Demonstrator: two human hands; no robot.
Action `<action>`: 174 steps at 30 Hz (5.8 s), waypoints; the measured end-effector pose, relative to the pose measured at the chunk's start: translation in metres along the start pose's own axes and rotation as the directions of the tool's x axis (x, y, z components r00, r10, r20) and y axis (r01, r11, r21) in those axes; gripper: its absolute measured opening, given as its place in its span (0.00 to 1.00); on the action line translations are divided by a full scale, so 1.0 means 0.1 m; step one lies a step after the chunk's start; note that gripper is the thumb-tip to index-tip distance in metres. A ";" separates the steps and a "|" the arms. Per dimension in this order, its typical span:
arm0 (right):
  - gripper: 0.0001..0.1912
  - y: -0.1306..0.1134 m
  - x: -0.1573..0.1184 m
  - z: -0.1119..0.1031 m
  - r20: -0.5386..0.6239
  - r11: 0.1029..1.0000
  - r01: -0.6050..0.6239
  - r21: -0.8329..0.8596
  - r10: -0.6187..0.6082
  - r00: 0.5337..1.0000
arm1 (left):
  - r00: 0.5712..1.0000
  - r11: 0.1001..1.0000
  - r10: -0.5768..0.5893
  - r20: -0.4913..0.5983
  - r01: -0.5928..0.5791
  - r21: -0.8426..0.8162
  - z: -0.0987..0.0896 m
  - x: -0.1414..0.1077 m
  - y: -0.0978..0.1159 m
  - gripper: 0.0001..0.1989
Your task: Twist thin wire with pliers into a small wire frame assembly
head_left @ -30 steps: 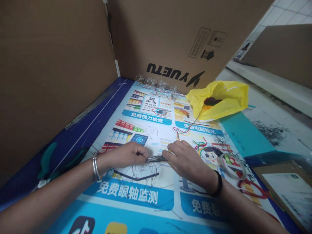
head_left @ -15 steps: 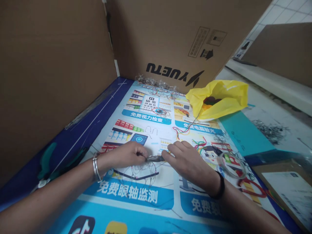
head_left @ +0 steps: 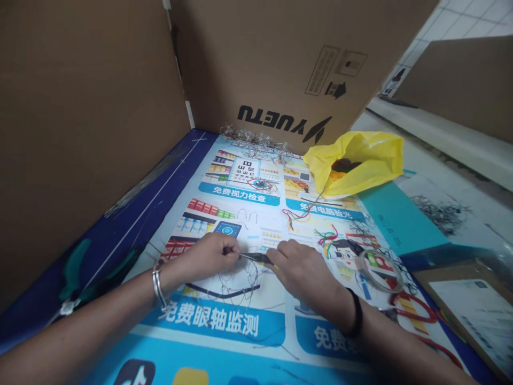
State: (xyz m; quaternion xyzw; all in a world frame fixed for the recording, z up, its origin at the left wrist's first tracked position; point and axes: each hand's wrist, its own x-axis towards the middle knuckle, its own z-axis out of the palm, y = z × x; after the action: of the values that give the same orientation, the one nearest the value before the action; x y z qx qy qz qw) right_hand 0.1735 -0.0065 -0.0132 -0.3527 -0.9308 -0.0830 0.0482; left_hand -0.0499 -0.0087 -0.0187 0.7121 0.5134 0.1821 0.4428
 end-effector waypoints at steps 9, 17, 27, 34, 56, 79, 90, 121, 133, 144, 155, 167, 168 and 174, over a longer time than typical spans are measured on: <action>0.07 -0.04 -0.01 0.07 0.070 0.964 -0.173 0.202 0.162 0.984 | 0.991 0.977 -0.124 -0.045 0.114 -0.179 0.01 0.01 -0.01 0.05; 0.09 0.00 -0.01 0.05 0.158 0.929 -0.188 0.318 0.144 0.977 | 0.981 0.948 -0.192 0.004 0.187 -0.259 -0.02 0.01 0.06 0.07; 0.08 0.15 0.02 0.07 0.058 0.970 0.049 0.238 -0.064 0.996 | 0.991 0.963 -0.069 0.118 0.097 -0.250 -0.05 0.00 -0.02 0.05; 0.07 0.15 0.07 0.02 0.043 0.988 0.152 0.023 -0.153 0.987 | 0.982 0.971 0.001 0.189 0.044 -0.234 -0.06 -0.01 -0.02 0.06; 0.09 -0.02 -0.01 -0.06 0.174 0.951 -0.148 0.270 0.103 0.979 | 0.996 0.975 -0.081 0.025 0.084 -0.207 -0.04 0.00 -0.02 0.06; 0.07 0.21 0.08 -0.03 -0.060 0.981 0.194 0.013 -0.193 0.979 | 0.980 0.971 0.026 0.196 0.022 -0.237 -0.09 0.01 -0.01 0.06; 0.07 0.23 0.07 -0.04 -0.086 0.979 0.201 -0.014 -0.202 0.976 | 0.972 0.971 0.034 0.231 0.022 -0.237 -0.09 0.00 0.02 0.06; 0.09 0.10 0.01 0.06 0.034 0.946 -0.006 0.324 -0.005 0.999 | 0.979 0.957 -0.071 0.189 0.120 -0.262 -0.08 -0.01 0.02 0.04; 0.05 0.17 0.07 -0.01 0.011 0.986 0.163 -0.021 -0.162 0.987 | 0.977 0.963 0.018 0.210 0.040 -0.265 -0.07 0.00 0.00 0.05; 0.05 0.18 0.07 0.03 -0.028 0.984 0.176 -0.031 -0.177 0.984 | 0.990 0.979 0.027 0.136 0.001 -0.203 -0.02 0.00 -0.02 0.05; 0.09 0.43 -0.05 0.09 -0.007 0.956 0.007 0.294 -0.005 1.000 | 0.994 0.975 -0.108 -0.010 0.104 -0.199 -0.09 -0.04 -0.03 0.05; 0.10 0.29 -0.01 0.05 0.006 0.934 0.030 0.355 -0.034 0.999 | 0.989 0.979 -0.136 -0.056 0.126 -0.160 -0.05 -0.03 -0.03 0.07; 0.10 0.28 -0.01 0.05 0.009 0.938 0.031 0.345 -0.036 0.999 | 0.989 0.981 -0.132 -0.058 0.123 -0.150 -0.05 -0.03 -0.04 0.07; 0.09 0.27 -0.01 0.08 0.050 0.953 0.006 0.302 -0.022 0.999 | 0.982 0.988 -0.147 -0.116 0.139 -0.072 -0.04 -0.03 -0.01 0.07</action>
State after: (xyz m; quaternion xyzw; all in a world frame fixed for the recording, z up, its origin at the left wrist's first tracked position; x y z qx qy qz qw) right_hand 0.1921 0.0138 -0.0182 -0.3364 -0.9361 0.0692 0.0763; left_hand -0.0547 -0.0096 -0.0165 0.6467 0.5832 0.2087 0.4451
